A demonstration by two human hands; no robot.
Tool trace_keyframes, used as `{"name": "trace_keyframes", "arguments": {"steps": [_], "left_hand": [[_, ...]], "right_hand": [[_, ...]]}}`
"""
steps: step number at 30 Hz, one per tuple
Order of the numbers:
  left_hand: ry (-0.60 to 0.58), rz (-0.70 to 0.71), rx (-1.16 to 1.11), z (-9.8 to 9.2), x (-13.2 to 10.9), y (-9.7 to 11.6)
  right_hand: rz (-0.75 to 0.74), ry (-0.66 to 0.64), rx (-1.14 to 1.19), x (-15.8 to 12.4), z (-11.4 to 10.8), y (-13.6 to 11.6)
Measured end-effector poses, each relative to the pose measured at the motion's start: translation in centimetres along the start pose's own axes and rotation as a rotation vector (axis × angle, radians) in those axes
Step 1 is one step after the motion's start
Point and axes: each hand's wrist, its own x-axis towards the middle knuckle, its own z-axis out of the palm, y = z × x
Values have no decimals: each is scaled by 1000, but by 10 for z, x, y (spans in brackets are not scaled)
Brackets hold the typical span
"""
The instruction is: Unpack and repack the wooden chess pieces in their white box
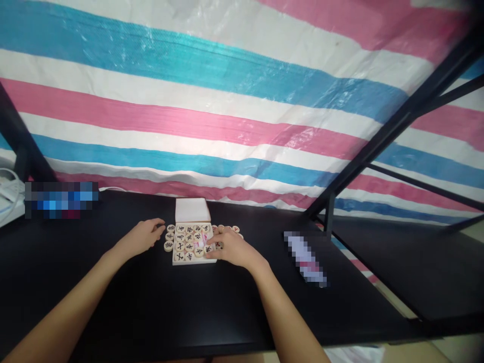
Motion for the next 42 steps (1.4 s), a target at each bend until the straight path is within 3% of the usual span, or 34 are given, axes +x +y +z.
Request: {"name": "trace_keyframes", "arguments": {"steps": [4, 8, 15, 20, 24, 28, 35, 42], "left_hand": [[45, 189, 52, -5, -5, 9], [-130, 305, -98, -1, -16, 25], [-300, 248, -354, 17, -28, 48], [-378, 231, -372, 7, -24, 39], [-461, 186, -200, -13, -22, 22], [-498, 137, -69, -14, -18, 7], [-424, 110, 49, -1, -14, -1], [-419, 108, 25, -11, -18, 7]], "right_hand": [[-9, 18, -28, 0, 0, -3], [-29, 124, 22, 0, -1, -13], [-227, 186, 96, 3, 16, -35], [-271, 194, 108, 5, 22, -39], [-190, 158, 57, 4, 15, -29], [-165, 62, 5, 5, 13, -17], [-190, 25, 14, 8, 18, -13], [-122, 51, -11, 6, 15, -14]]}}
